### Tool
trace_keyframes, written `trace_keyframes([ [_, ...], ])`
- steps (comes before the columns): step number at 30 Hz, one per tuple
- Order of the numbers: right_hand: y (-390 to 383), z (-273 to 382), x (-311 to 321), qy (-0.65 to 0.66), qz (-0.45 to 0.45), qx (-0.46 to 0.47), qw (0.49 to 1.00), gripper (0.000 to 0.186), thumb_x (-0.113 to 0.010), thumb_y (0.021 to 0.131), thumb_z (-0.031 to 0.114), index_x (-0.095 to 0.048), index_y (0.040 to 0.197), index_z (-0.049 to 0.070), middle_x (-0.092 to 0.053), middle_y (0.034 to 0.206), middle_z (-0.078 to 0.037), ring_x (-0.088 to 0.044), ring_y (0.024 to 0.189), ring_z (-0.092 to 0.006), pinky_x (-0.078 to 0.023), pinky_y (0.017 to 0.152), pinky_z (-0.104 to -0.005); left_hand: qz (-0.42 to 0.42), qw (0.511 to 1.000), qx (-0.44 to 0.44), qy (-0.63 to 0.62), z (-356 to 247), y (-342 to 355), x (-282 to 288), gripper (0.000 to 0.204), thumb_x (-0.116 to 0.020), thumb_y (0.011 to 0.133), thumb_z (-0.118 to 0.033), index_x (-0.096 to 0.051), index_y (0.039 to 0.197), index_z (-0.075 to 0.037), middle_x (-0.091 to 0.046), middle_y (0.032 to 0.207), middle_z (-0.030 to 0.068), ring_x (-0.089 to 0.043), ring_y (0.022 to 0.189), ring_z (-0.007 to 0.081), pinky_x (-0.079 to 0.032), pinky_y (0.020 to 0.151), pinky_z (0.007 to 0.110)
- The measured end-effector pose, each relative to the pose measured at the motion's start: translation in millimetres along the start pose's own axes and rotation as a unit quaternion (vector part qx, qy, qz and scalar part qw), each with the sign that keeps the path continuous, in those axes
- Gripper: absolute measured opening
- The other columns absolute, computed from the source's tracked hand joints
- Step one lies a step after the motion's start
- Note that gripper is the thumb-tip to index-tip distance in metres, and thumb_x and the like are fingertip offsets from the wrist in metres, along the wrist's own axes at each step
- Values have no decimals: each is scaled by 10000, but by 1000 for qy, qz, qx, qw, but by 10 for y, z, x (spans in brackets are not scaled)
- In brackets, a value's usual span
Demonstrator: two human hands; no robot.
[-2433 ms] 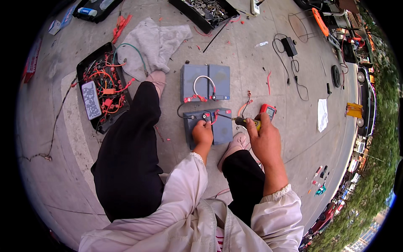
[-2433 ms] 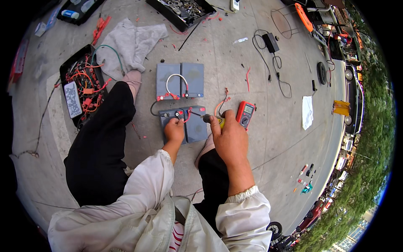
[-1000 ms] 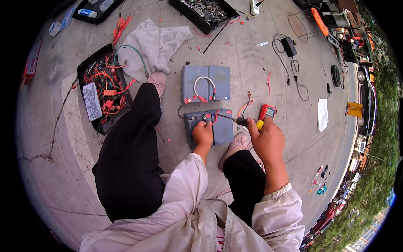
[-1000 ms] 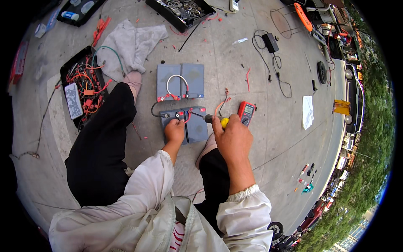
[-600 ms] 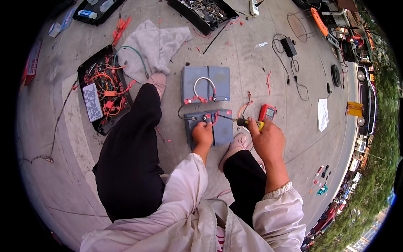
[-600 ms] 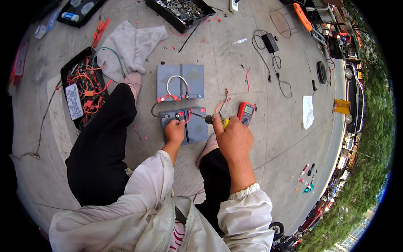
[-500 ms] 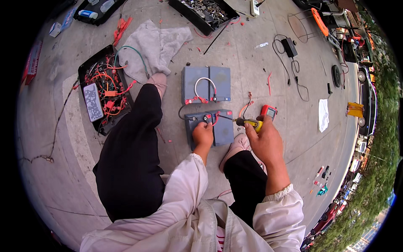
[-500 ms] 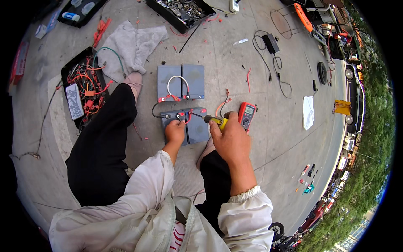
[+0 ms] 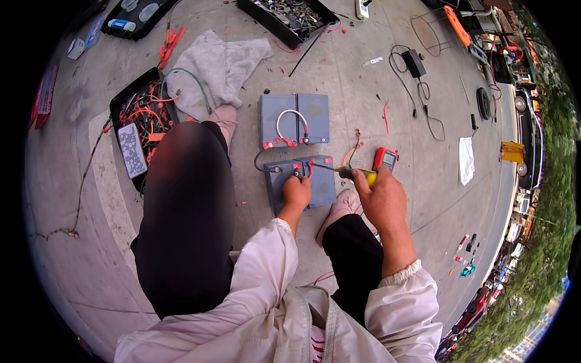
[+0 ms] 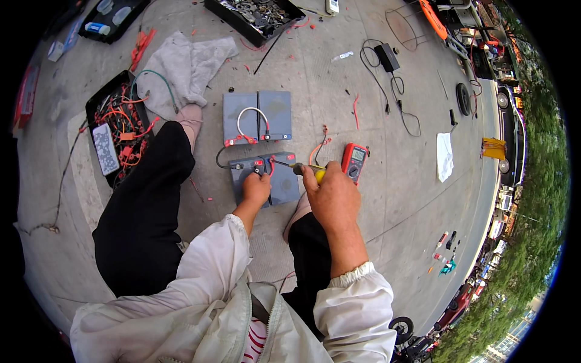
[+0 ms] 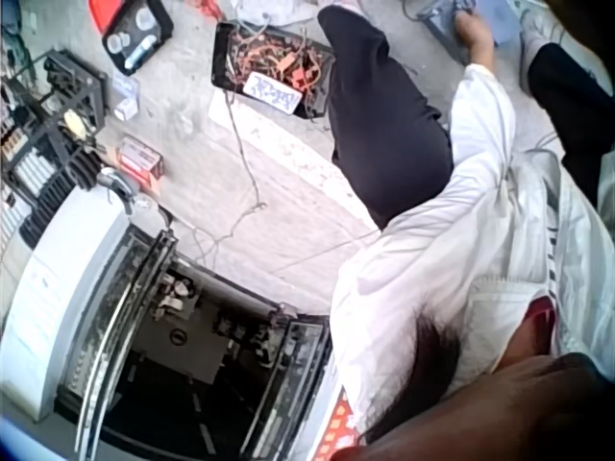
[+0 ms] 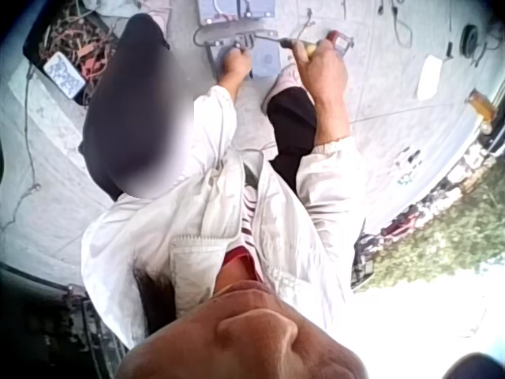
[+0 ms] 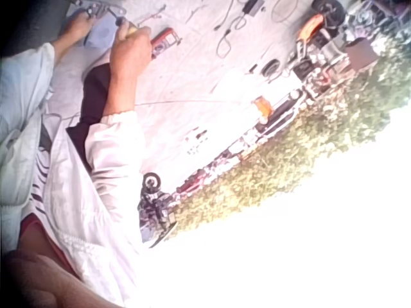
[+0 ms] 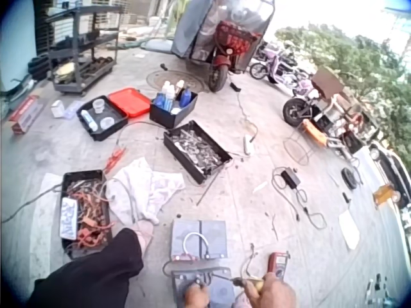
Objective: The person sits on the ground and uses a screwdriver to tighten screws on the terminals of two gray battery packs. They handle red and black wires and small metal nuts while assembling the connections.
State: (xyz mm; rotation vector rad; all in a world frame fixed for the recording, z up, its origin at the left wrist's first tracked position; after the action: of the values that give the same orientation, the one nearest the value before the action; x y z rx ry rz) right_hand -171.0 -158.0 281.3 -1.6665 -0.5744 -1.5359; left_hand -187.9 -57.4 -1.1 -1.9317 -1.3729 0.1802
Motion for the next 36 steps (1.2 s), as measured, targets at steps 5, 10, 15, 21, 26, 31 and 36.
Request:
trace_keyframes([
  [5,-16,-33,-38,4,-10,-3,1000,481,-640,867,469,-536,805,3,-640,688,-224,-645,665,-410,-507,587,-484,30,993,59,-100,-19,-61,-55,365,-582,883,-300,-642,754,36,-653,639,190,-676,624,333,-530,654,438],
  [10,-18,-58,-70,49,-23,7,999,444,-657,870,418,-525,808,-1,-634,682,-234,-639,657,-425,-505,584,-495,36,991,68,-111,1,-44,-111,366,-571,908,-301,-654,753,19,-652,639,153,-658,610,275,-502,615,401],
  [15,-17,70,-70,66,-18,12,998,428,-661,873,397,-517,827,-4,-631,679,-243,-637,653,-433,-505,576,-499,34,995,76,-63,135,152,-58,337,-554,919,-273,-682,771,1,-654,653,105,-608,577,187,-462,569,333],
  [21,-27,-33,-96,61,-29,-3,998,428,-669,868,390,-512,827,-6,-630,677,-245,-639,654,-434,-507,577,-499,119,972,137,-148,-230,-61,109,348,-537,888,-248,-686,719,17,-655,624,157,-669,585,244,-507,582,367],
  [26,-23,59,-74,74,-26,-6,997,424,-668,875,372,-514,819,-19,-626,686,-253,-629,674,-443,-491,583,-490,70,988,94,-99,-205,24,54,373,-566,857,-276,-684,682,31,-660,647,205,-680,639,314,-518,635,401],
  [31,-35,-37,-109,69,-40,-1,997,432,-669,868,393,-507,827,-6,-626,658,-241,-639,646,-436,-510,574,-492,60,992,84,-67,-195,33,-106,409,-545,857,-309,-688,682,32,-662,697,239,-682,722,370,-519,696,428],
  [36,-77,172,14,105,19,4,994,392,-670,873,330,-498,930,-18,-646,749,-253,-647,719,-431,-513,625,-481,-28,999,28,23,121,164,-68,345,-584,859,-286,-681,705,8,-671,664,151,-652,610,263,-495,617,403],
])
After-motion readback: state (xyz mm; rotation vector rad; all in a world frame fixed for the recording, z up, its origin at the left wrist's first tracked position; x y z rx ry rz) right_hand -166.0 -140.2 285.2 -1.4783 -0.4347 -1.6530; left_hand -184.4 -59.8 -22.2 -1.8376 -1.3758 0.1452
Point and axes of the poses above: each hand's wrist, its own y-axis towards the middle knuckle, its own x-axis out of the back of the hand, z = x × y, the point moved 1 cm from there along y, towards the middle knuckle
